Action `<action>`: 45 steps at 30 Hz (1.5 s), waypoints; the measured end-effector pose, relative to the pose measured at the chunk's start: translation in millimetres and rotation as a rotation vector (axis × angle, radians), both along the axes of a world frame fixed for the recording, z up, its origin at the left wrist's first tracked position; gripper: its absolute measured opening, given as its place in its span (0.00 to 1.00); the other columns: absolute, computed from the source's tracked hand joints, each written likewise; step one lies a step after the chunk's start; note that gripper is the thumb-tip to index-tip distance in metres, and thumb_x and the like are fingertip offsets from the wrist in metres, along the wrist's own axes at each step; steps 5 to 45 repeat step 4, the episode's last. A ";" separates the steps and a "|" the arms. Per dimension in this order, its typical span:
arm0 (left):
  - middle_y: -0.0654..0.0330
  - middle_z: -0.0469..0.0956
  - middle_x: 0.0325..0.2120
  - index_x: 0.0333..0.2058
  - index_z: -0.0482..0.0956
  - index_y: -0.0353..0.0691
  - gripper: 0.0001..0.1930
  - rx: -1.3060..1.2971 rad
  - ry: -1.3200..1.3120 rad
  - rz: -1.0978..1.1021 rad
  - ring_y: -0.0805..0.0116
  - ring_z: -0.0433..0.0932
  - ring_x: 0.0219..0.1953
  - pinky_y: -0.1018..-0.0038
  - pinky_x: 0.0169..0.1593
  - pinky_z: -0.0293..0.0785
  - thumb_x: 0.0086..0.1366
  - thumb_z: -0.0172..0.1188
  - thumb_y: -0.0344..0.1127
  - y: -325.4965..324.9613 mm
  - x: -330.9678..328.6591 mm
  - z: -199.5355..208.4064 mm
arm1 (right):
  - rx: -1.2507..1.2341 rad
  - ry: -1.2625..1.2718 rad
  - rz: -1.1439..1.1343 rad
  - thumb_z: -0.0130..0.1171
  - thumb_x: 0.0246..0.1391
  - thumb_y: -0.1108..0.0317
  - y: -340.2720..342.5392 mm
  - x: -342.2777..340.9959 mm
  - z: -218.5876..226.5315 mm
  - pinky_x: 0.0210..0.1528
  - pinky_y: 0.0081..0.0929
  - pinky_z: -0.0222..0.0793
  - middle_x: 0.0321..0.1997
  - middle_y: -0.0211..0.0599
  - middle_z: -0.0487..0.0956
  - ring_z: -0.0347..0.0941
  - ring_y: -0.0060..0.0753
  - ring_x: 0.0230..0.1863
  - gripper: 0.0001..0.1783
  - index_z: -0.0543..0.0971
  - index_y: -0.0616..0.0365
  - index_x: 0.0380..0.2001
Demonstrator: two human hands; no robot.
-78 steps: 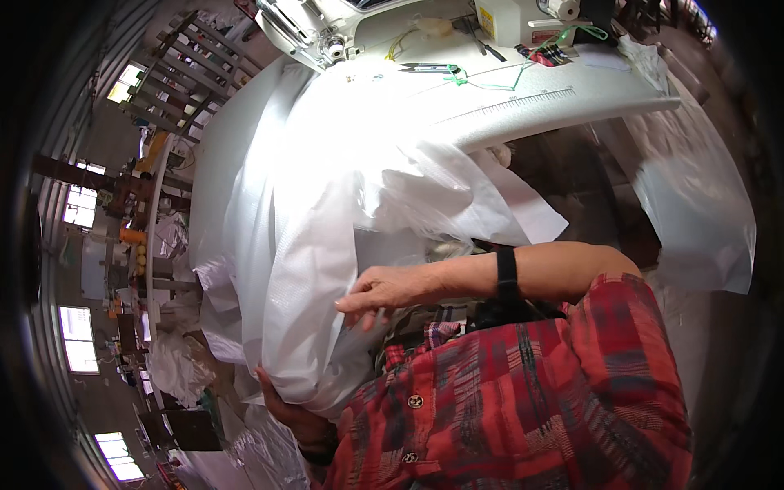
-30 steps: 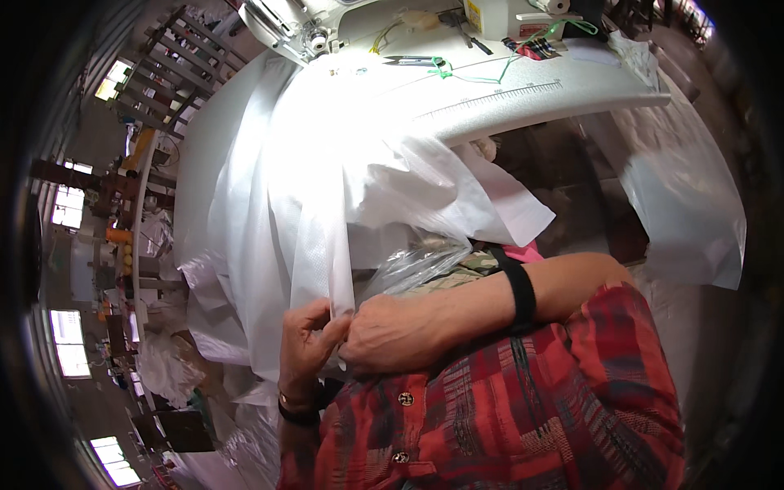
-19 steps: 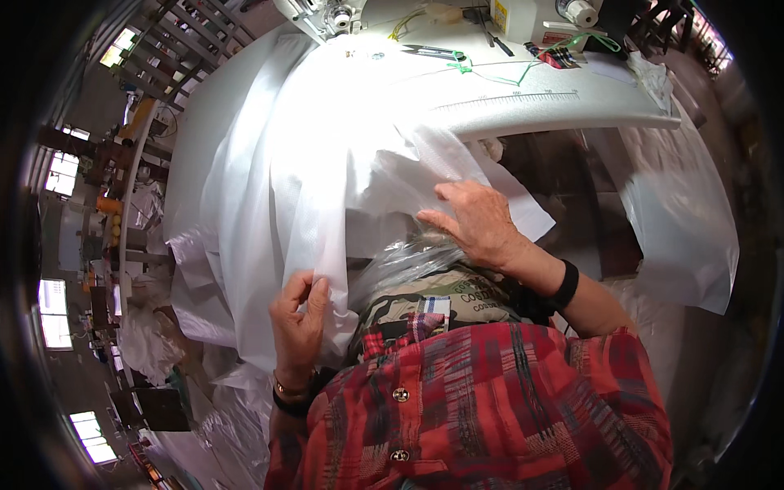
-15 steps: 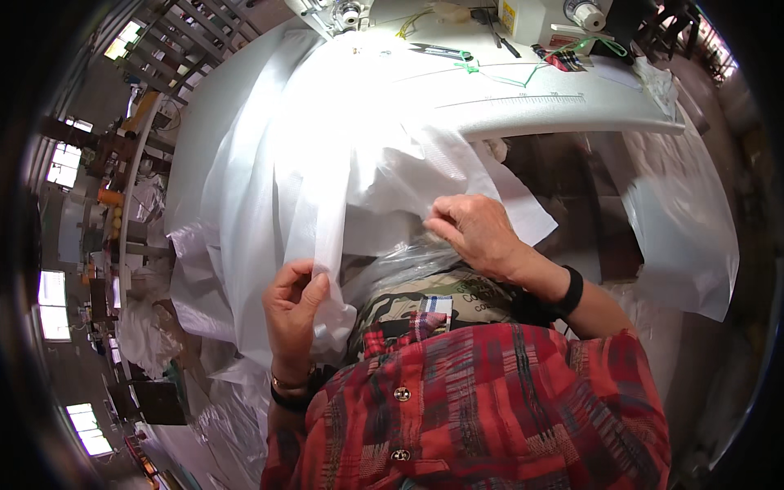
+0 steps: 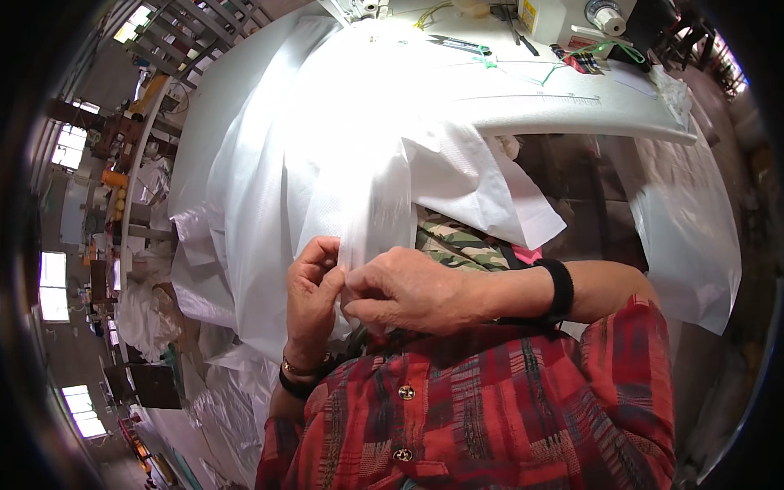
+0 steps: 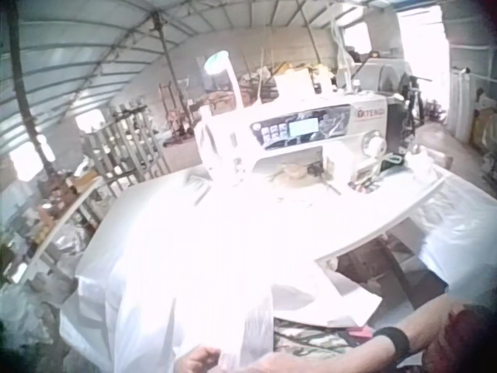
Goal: Sewing together large plastic sheets using an industrial sewing machine.
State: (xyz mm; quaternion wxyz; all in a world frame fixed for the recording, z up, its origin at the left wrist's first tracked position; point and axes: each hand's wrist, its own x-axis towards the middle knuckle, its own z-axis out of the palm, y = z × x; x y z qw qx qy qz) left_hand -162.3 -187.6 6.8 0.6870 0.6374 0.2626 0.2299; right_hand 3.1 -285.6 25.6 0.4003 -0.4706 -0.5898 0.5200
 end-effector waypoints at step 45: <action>0.65 0.79 0.34 0.43 0.75 0.34 0.10 -0.253 -0.033 0.017 0.82 0.75 0.38 0.84 0.41 0.71 0.68 0.60 0.33 6.1 -6.2 -7.0 | -0.006 -0.207 0.122 0.53 0.59 0.60 7.2 -5.2 2.4 0.35 0.36 0.74 0.23 0.43 0.81 0.80 0.38 0.26 0.16 0.79 0.63 0.26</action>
